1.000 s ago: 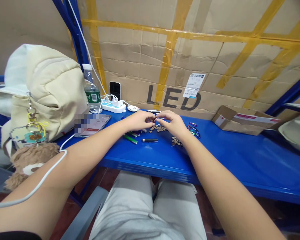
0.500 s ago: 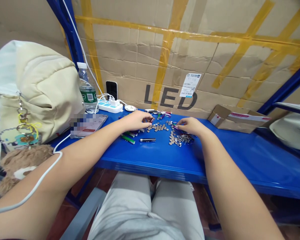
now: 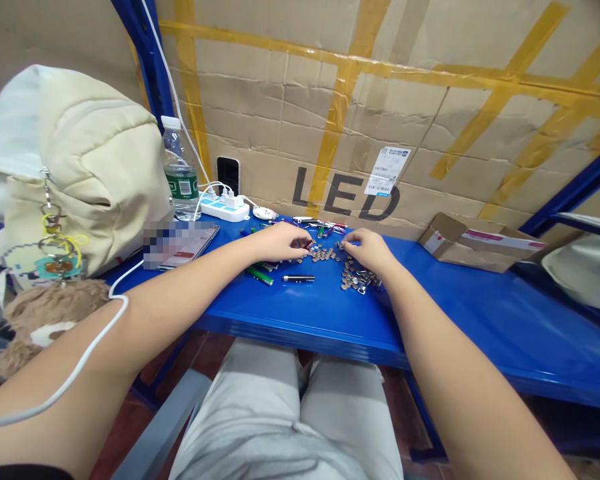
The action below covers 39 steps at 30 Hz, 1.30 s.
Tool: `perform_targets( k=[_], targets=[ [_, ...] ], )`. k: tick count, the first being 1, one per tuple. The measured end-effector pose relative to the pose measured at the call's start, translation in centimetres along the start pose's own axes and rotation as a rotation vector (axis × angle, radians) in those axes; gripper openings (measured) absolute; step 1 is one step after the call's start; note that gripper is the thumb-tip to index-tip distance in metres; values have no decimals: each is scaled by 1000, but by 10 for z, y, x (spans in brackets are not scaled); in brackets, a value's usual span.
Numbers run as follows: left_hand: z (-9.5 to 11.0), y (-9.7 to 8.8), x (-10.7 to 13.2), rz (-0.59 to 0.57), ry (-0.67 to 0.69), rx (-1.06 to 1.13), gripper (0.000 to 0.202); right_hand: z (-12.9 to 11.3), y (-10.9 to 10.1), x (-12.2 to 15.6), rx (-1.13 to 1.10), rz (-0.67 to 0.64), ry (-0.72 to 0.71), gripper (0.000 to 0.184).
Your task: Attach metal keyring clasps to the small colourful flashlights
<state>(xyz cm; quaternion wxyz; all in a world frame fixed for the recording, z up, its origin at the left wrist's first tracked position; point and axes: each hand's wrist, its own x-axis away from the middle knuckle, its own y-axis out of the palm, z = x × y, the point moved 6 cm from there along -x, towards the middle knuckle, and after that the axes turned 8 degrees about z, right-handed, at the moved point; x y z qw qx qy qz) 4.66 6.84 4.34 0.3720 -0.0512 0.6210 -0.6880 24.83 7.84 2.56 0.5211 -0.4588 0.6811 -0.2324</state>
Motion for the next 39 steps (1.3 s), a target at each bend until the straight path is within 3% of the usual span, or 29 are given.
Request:
perform_targets(
  k=[4,7,14,18,25,32,35,39],
  targets=[
    [4,1,-1,30,27,26,28,-27,-4,5,-520,85,-15,25],
    [6,1,-3,65,48,27,23,-43,2,8,-638,74,-36,27],
    [1,8,-5,76,1,162,20,-50,5,11,-650,28,-116,24],
    [0,10,-4,79,-13,134,21,-52,3,12,-585,3,-143,21],
    [12,13,0,232,90,-181,24,-59,0,16,-561,21,-111,18],
    [22,12,1,274,140,-587,24,-50,13,15,-553,26,112,24],
    [17,6,-3,277,90,-499,24,-49,12,12,-527,34,84,24],
    [9,1,-7,224,68,-241,28,-56,0,12,-480,66,-120,28]
  ],
)
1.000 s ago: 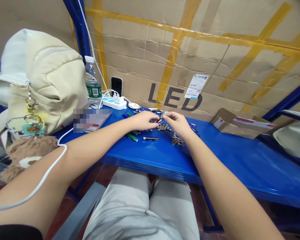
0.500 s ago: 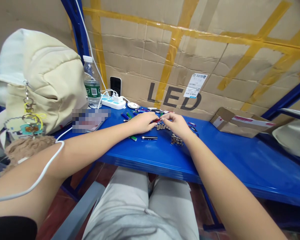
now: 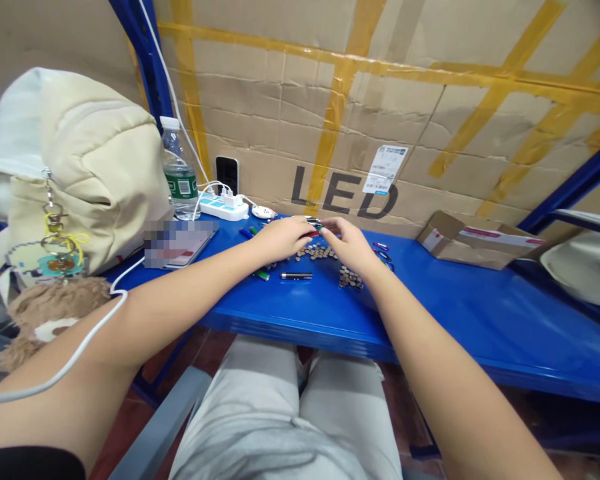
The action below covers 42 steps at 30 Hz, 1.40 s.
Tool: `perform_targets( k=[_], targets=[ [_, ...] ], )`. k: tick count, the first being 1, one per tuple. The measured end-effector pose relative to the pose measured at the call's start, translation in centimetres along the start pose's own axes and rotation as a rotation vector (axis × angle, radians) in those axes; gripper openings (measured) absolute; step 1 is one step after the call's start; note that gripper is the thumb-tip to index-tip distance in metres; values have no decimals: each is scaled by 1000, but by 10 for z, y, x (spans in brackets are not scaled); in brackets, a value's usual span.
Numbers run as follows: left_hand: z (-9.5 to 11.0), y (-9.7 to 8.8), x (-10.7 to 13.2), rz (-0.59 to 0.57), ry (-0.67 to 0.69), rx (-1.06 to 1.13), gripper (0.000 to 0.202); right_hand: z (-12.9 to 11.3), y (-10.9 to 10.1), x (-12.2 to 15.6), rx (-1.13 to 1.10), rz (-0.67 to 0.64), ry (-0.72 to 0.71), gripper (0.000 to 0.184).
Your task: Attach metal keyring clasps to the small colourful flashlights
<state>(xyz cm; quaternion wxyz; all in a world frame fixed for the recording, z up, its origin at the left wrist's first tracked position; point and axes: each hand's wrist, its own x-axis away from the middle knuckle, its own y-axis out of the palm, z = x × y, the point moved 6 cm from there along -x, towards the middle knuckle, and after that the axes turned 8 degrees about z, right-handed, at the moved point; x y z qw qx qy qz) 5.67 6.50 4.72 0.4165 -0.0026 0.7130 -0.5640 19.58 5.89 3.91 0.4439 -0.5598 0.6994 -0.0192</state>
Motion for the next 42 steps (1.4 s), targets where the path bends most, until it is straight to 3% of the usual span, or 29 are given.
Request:
perform_targets(
  k=[5,14,17,19,22,25,30,36,42],
  targets=[
    [-9,-2,3,-85,-24,131,33,0,-4,4,36,-144,-113,30],
    [-5,-7,3,-117,-20,175,34,-7,-10,2,138,-97,-220,28],
    [-4,-8,3,-125,-40,174,33,6,-31,-4,248,-10,-147,28],
    [-4,-8,3,-129,-60,182,32,27,-51,-7,398,33,-4,28],
    [-6,-9,3,-138,-87,197,30,66,-68,-2,600,-131,258,20],
    [-7,-9,4,-150,-100,199,30,84,-72,6,623,-275,368,12],
    [-6,-9,4,-157,-84,194,31,78,-73,7,632,-295,353,9],
    [-5,-8,4,-181,-49,159,30,81,-73,11,548,-487,309,9],
    [-3,-9,4,-198,-32,147,31,85,-74,11,561,-511,308,10]
  ],
)
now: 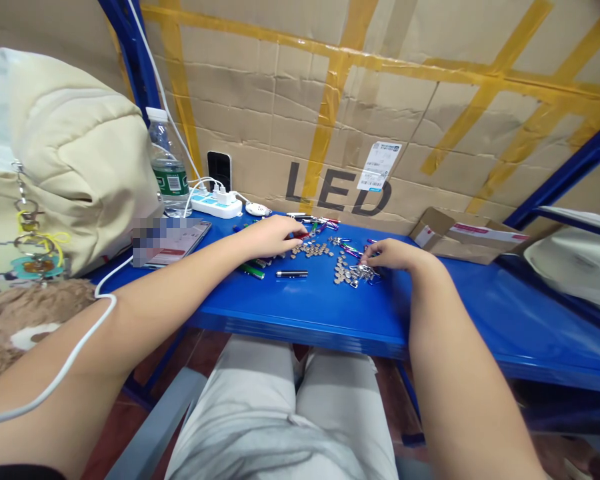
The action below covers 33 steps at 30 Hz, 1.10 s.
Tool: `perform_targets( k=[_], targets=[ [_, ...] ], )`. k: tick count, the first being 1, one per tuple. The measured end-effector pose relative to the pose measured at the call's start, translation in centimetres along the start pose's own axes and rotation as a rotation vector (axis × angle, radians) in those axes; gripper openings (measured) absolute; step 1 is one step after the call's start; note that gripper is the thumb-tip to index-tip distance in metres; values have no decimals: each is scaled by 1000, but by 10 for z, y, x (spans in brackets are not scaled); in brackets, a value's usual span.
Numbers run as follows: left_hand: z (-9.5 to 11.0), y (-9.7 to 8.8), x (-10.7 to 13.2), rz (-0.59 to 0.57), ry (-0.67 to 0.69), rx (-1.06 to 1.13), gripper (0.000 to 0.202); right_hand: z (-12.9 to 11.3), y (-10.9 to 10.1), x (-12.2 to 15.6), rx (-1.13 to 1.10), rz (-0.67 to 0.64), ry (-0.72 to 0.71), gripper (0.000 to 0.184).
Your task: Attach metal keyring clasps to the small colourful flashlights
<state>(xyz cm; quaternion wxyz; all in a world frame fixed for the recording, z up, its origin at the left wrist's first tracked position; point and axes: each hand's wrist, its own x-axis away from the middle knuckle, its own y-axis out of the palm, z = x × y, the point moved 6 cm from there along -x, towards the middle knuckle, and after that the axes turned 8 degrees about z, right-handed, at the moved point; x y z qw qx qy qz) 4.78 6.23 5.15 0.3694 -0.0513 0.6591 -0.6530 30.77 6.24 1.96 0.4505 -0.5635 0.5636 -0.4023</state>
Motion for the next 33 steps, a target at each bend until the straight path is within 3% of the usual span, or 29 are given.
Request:
perform_targets(
  k=[5,9,15,19,29,33],
  targets=[
    [-1,0,0,0,4,-13,32,-9,5,-2,55,19,-27,7],
    [-2,2,0,2,12,-13,31,-21,2,-3,42,122,-98,11],
    [2,2,-1,43,7,51,26,-57,-8,1,-333,391,-162,10],
    [8,0,0,75,-38,110,19,-87,10,1,-706,258,-175,11],
    [13,14,3,16,-32,165,26,-115,34,10,-1055,-31,-127,22],
    [13,18,1,12,-8,214,26,-121,34,13,-1220,-59,-99,25]
  ],
)
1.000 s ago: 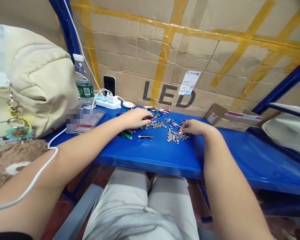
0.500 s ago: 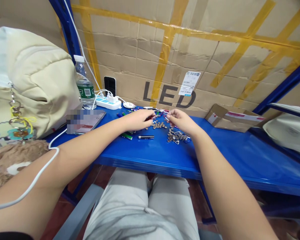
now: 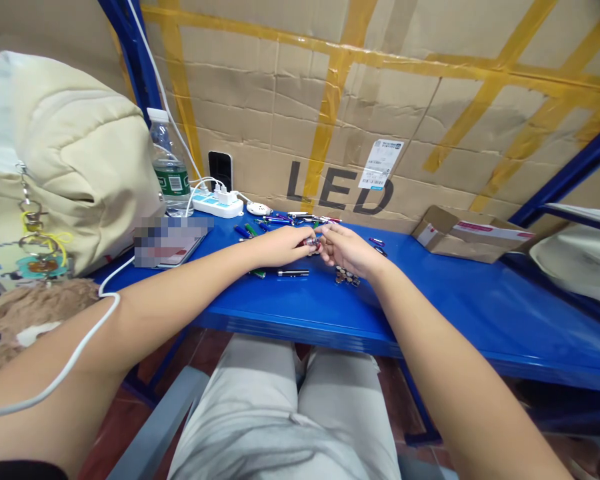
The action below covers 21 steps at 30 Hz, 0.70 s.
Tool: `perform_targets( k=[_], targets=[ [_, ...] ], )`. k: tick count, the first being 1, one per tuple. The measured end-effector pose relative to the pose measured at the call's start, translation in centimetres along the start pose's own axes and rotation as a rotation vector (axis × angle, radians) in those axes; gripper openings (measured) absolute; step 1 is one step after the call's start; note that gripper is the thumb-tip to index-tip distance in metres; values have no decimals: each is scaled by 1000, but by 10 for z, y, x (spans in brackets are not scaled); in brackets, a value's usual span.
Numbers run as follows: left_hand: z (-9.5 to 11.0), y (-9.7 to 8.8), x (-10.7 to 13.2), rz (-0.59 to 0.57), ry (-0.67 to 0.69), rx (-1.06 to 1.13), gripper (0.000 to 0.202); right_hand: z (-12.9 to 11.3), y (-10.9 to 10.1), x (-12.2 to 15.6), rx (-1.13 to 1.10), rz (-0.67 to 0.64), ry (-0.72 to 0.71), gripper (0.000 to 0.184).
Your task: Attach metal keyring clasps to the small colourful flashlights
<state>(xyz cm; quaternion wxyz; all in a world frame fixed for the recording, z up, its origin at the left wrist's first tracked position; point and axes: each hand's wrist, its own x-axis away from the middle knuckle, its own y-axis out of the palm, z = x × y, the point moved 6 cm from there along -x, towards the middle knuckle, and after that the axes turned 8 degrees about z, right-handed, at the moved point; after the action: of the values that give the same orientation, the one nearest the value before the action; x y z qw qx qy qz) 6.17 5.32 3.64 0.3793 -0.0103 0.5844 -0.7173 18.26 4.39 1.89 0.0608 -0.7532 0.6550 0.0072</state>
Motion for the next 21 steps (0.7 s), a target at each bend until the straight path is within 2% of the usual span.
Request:
perform_targets(
  k=[5,8,12,15,17,21],
  targets=[
    [-5,-5,-2,48,-96,71,31,0,1,-1,28,2,-18,26],
    [-8,-7,-3,76,-141,82,30,-2,1,-2,149,-11,-108,32],
    [-13,-9,-4,134,-195,110,23,-14,2,0,568,77,-402,32],
    [-14,-9,-5,136,-228,183,22,-19,9,3,891,90,-563,21],
    [-12,-9,-5,147,-220,205,25,-18,13,3,1037,66,-565,14],
    [-11,-11,-5,169,-221,210,27,-14,16,5,1316,88,-461,24]
  ],
)
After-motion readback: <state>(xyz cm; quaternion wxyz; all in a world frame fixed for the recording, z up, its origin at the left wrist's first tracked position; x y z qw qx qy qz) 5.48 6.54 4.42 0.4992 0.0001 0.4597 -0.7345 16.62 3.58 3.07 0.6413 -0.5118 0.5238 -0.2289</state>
